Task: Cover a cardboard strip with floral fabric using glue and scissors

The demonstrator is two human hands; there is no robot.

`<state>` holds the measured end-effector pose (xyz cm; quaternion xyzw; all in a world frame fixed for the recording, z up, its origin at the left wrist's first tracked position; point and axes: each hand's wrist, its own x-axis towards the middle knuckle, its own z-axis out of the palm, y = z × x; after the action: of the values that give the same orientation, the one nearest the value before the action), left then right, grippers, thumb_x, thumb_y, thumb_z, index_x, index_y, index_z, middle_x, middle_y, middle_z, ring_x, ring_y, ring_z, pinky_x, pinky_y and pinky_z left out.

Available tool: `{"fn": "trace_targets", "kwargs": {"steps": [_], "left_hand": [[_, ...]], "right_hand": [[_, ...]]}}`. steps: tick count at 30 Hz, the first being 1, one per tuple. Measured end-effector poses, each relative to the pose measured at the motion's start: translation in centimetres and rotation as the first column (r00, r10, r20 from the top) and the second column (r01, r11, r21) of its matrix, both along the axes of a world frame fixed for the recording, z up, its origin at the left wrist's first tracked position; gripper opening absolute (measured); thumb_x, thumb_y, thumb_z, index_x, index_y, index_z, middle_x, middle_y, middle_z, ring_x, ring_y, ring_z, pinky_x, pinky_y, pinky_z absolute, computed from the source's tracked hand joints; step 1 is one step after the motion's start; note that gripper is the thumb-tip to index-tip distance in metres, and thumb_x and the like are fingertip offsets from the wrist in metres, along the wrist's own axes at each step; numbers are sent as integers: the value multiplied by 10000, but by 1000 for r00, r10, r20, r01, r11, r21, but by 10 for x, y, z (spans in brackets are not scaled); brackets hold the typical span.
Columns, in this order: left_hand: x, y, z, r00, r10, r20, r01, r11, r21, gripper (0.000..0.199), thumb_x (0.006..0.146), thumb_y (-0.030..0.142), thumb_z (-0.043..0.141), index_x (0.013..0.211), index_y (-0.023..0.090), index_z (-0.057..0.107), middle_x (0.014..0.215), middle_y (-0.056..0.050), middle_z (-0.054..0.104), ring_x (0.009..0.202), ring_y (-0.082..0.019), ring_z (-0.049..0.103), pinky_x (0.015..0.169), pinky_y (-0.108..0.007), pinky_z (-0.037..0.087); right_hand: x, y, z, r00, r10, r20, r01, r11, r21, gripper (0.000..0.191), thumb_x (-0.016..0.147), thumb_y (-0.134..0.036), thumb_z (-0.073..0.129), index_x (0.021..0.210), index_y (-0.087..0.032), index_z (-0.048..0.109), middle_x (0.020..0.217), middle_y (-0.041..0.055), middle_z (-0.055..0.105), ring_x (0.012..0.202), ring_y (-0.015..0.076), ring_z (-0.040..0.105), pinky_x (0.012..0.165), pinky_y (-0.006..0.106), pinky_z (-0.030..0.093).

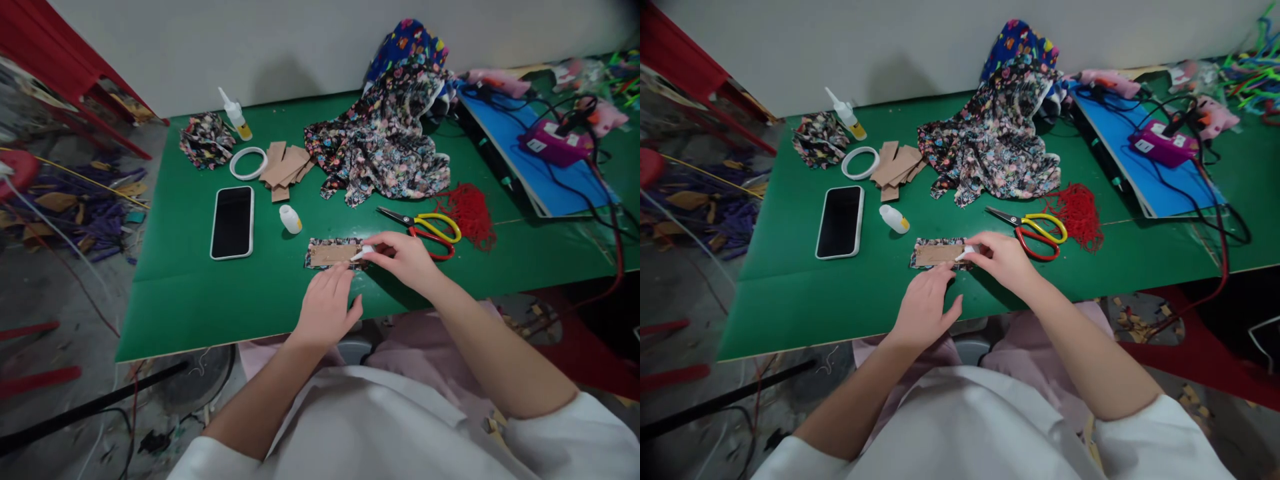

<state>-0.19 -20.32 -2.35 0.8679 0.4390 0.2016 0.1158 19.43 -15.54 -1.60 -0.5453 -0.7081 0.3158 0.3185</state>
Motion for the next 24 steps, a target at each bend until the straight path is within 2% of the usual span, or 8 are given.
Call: {"fn": "trace_targets", "kwargs": {"steps": [3, 7, 10, 14, 19, 24], "left_hand": [[0, 0, 0, 1000, -1, 2, 1, 1000, -11, 320, 814, 256, 460, 1105, 123, 470, 1218, -142, 531, 1156, -256, 464, 943, -420, 383], [0, 1, 0, 1000, -4, 5, 4, 1000, -21, 308, 815, 258, 456, 1096, 133, 475, 1218, -137, 531, 1154, -256, 466, 940, -421, 384], [0, 1, 0, 1000, 1, -8, -1, 1000, -14, 312, 815, 263, 461, 1094, 125, 475, 1224, -138, 526, 1155, -252, 464, 943, -407, 385], [1, 0, 1, 1000, 4, -21, -4, 1000, -14, 309, 811, 260, 469, 1084, 118, 479, 1220, -138, 529, 1145, -249, 469, 942, -403, 387], [0, 0, 1, 1000, 2, -12, -2, 1000, -14, 304, 811, 257, 464, 1085, 128, 479, 1228, -137, 525, 1147, -261, 468, 935, -418, 391], [0, 1, 0, 1000, 1, -7, -1, 1000, -6, 304, 811, 258, 464, 1084, 125, 479, 1221, -137, 530, 1146, -260, 470, 939, -419, 388]], "right_hand": [[6, -4, 0, 999, 4, 33, -4, 1000, -3, 236, 747, -352, 607, 922, -199, 645, 798, 16, 654, 592, 102, 563, 569, 231, 477], [18, -6, 6, 996, -78, 36, 79, 996, -34, 249, 719, -375, 633, 900, -205, 652, 758, 8, 654, 558, 104, 554, 538, 234, 465], [16, -3, 9, 991, -136, 9, 136, 991, -14, 248, 727, -377, 625, 906, -208, 651, 777, 10, 658, 569, 105, 565, 549, 235, 468], [8, 5, 5, 998, -61, 32, 61, 998, -3, 239, 727, -366, 625, 901, -204, 651, 736, 2, 642, 558, 100, 553, 548, 227, 461], [6, 11, -1, 989, -144, 25, 143, 989, 24, 255, 724, -371, 625, 905, -194, 650, 693, -2, 634, 534, 101, 540, 545, 236, 454], [5, 10, -3, 990, -134, 38, 132, 990, 38, 244, 727, -363, 625, 900, -194, 652, 688, -4, 628, 537, 99, 541, 540, 230, 451]]}}
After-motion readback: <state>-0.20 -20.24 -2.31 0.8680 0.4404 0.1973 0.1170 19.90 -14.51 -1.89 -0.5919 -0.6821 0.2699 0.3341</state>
